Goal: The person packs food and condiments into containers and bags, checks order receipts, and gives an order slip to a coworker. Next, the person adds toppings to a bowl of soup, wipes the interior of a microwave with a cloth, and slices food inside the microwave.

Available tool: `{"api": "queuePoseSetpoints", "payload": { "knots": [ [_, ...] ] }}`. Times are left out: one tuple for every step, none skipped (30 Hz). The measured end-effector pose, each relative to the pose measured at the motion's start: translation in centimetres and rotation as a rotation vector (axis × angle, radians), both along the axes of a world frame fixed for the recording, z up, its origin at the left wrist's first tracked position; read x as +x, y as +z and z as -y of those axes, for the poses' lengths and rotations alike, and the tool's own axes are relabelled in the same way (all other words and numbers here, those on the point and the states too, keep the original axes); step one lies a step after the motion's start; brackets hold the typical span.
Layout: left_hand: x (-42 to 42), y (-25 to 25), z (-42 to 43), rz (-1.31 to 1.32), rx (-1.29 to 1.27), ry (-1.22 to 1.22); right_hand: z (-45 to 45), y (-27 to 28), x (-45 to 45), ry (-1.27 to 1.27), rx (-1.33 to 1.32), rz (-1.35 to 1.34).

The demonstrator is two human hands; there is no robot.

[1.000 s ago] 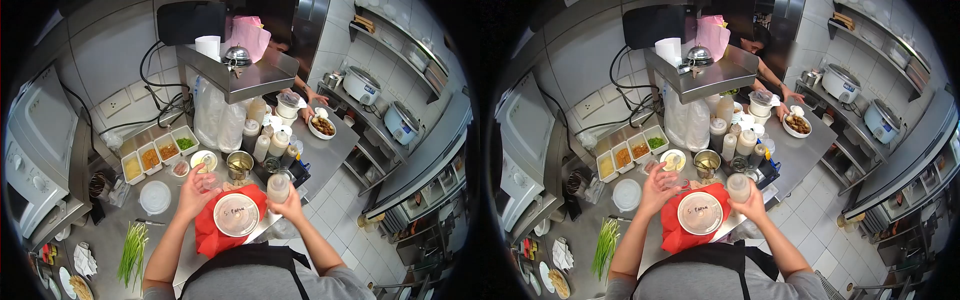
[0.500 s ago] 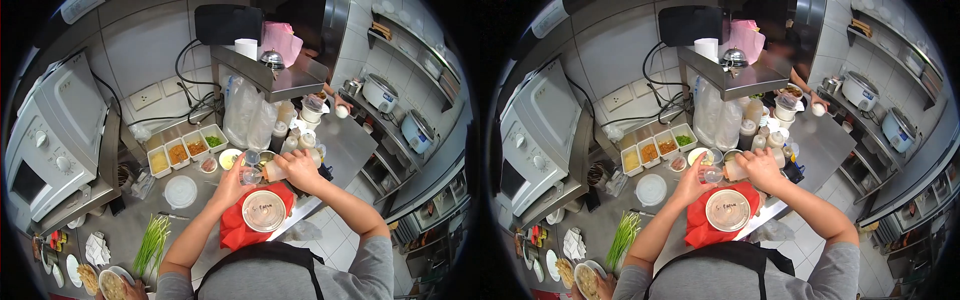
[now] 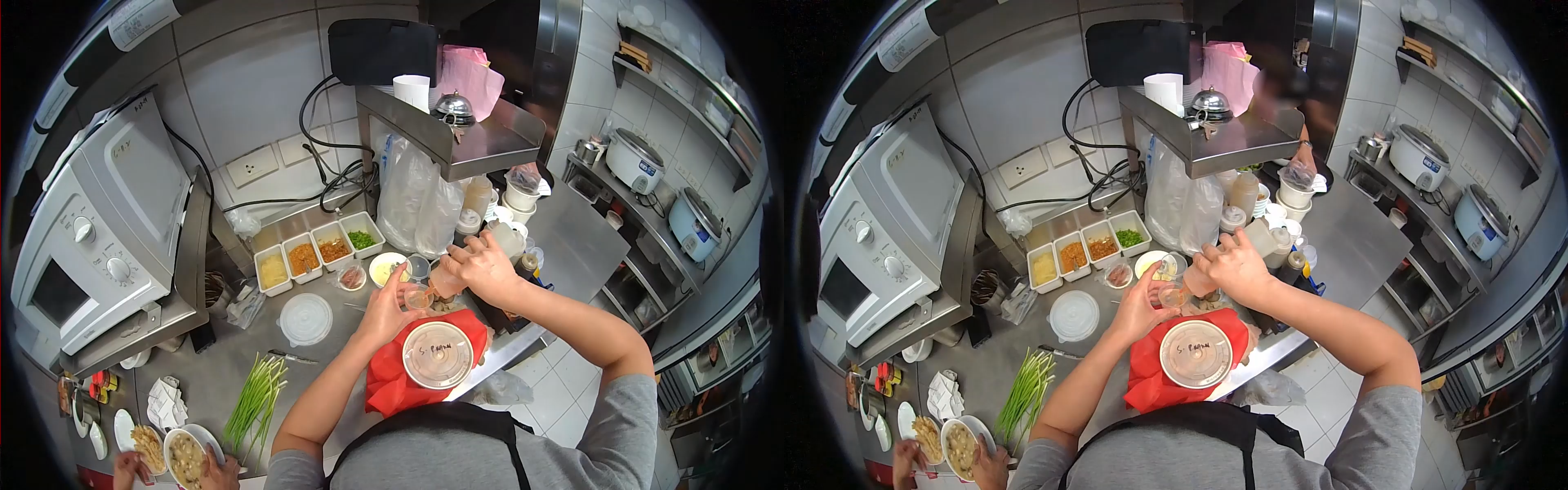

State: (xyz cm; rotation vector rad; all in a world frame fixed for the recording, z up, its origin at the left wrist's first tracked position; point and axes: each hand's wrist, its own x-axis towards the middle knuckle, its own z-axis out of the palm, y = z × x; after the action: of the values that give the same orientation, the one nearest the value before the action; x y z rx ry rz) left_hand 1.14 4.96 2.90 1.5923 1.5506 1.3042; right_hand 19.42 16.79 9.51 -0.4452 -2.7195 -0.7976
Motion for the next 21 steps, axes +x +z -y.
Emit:
{"api": "queuePoseSetpoints", "payload": {
  "knots": [
    [0.0, 0.0, 0.1, 0.0, 0.005, 0.005, 0.0, 0.0, 0.0, 0.017, 0.008, -0.009],
    [0.2, -0.1, 0.1, -0.001, -0.007, 0.014, 0.1, 0.1, 0.0, 0.035, 0.018, -0.02],
    [0.3, -0.3, 0.0, -0.007, -0.009, 0.028, 0.0, 0.3, -0.2, 0.057, 0.038, -0.037],
    [0.2, -0.4, -0.2, -0.02, -0.003, 0.047, -0.1, 0.4, -0.3, 0.071, 0.063, -0.046],
    [0.1, -0.9, -0.3, 0.015, 0.017, 0.029, -0.2, 0.3, -0.4, 0.09, 0.093, -0.06],
    [0.0, -1.4, -0.5, 0.025, 0.027, 0.023, -0.2, 0.3, -0.4, 0.086, 0.086, -0.049],
    [0.0, -1.7, -0.7, 0.035, 0.035, 0.018, -0.3, 0.4, -0.3, 0.109, 0.086, -0.064],
    [0.2, -1.3, -0.6, 0.043, 0.031, 0.016, -0.3, 0.7, -0.2, 0.124, 0.082, -0.063],
    [0.4, -0.9, -0.6, 0.053, 0.024, 0.013, -0.4, 0.9, -0.1, 0.137, 0.076, -0.059],
    [0.4, -0.9, -0.7, 0.057, 0.0, 0.014, -0.4, 1.0, -0.1, 0.145, 0.07, -0.062],
    [0.4, -1.1, -0.9, 0.06, 0.004, 0.003, -0.5, 1.0, 0.0, 0.15, 0.063, -0.063],
    [0.4, -0.9, -0.9, 0.044, 0.015, 0.002, -0.6, 1.1, 0.1, 0.152, 0.051, -0.062],
    [0.5, -0.8, -0.9, 0.028, 0.023, -0.002, -0.6, 1.1, 0.1, 0.134, 0.032, -0.037],
    [0.6, -0.6, -0.9, 0.026, 0.023, -0.002, -0.7, 1.2, 0.3, 0.113, 0.012, -0.011],
    [0.8, -0.5, -0.9, 0.026, 0.022, -0.002, -0.7, 1.2, 0.4, 0.092, -0.01, 0.015],
    [0.9, -0.4, -0.9, 0.025, 0.02, -0.003, -0.7, 1.3, 0.5, 0.103, -0.01, 0.002],
    [1.0, -0.2, -0.9, 0.035, 0.002, -0.009, -0.8, 1.4, 0.6, 0.107, -0.009, 0.002],
    [1.1, 0.0, -1.0, 0.047, -0.017, -0.015, -0.9, 1.4, 0.7, 0.11, -0.009, 0.002],
    [1.2, 0.0, -1.1, 0.059, -0.037, -0.023, -1.1, 1.3, 0.8, 0.113, -0.01, 0.003],
    [1.3, -0.1, -1.3, 0.063, -0.035, -0.03, -1.3, 1.3, 0.9, 0.128, 0.0, -0.017],
    [1.4, -0.5, -1.5, 0.055, -0.026, -0.018, -1.5, 1.2, 1.1, 0.143, 0.01, -0.037]
  ]
}}
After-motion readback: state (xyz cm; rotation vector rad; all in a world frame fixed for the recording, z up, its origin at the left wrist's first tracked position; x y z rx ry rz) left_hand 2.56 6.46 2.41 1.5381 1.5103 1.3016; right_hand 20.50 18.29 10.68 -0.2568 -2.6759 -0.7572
